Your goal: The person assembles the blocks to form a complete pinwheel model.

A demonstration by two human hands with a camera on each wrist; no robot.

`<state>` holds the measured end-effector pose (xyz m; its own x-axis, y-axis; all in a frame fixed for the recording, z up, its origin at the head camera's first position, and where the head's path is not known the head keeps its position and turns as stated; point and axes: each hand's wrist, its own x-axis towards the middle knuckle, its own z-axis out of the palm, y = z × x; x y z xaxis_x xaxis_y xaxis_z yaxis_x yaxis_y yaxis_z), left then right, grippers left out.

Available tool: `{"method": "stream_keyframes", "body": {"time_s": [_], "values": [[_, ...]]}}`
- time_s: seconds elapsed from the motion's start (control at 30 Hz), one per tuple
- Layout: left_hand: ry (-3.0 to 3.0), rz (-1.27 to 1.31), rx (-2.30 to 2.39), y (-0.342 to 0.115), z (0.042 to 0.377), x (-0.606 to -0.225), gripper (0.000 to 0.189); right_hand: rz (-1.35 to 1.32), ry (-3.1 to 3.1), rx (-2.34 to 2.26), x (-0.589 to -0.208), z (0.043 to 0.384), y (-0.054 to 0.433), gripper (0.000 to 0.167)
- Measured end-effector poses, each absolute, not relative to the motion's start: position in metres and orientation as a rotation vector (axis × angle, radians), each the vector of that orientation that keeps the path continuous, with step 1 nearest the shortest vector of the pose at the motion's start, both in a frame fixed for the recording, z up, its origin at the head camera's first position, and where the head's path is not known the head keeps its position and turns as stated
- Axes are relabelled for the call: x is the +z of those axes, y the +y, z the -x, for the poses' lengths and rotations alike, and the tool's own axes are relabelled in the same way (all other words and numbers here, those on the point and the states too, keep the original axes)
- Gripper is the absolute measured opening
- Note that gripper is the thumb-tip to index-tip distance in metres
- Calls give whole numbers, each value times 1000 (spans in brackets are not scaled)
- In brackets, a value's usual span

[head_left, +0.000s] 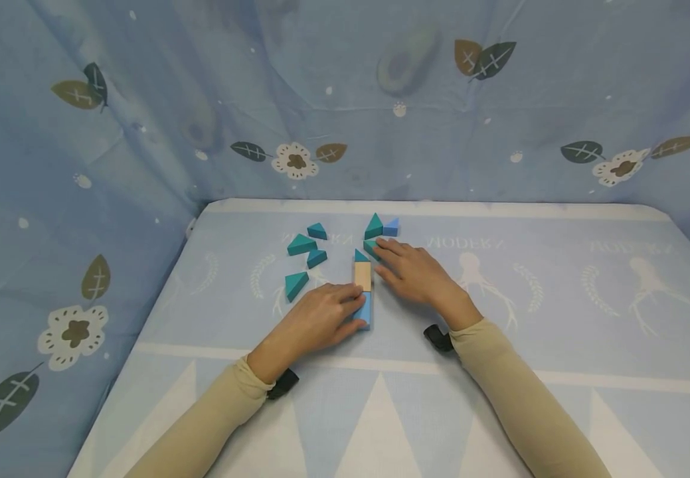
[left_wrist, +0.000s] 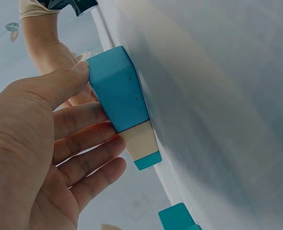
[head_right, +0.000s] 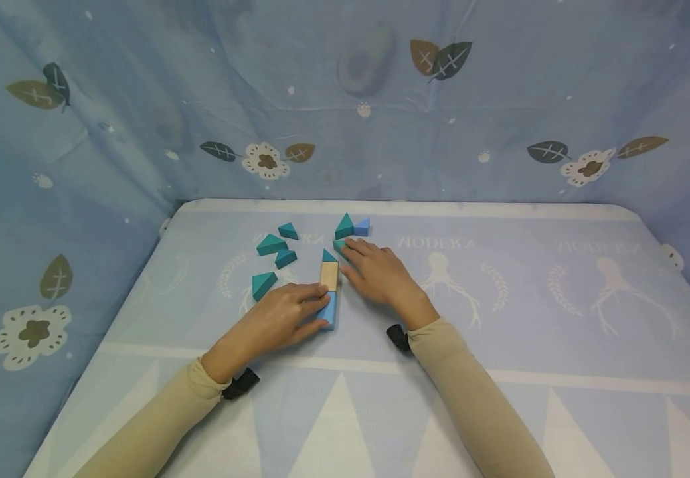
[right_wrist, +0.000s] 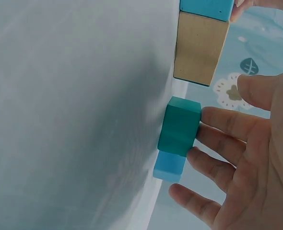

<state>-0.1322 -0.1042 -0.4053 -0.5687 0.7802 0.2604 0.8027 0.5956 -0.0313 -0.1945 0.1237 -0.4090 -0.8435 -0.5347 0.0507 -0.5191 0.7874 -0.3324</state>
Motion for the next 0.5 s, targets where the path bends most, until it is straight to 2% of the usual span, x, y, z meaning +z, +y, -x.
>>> {"method": "stream_keyframes", "body": {"time_s": [0.5], "values": [[-2579, 1307, -131, -104, 133, -407, 43, 872, 2916, -542, -409, 194, 121, 53]]}}
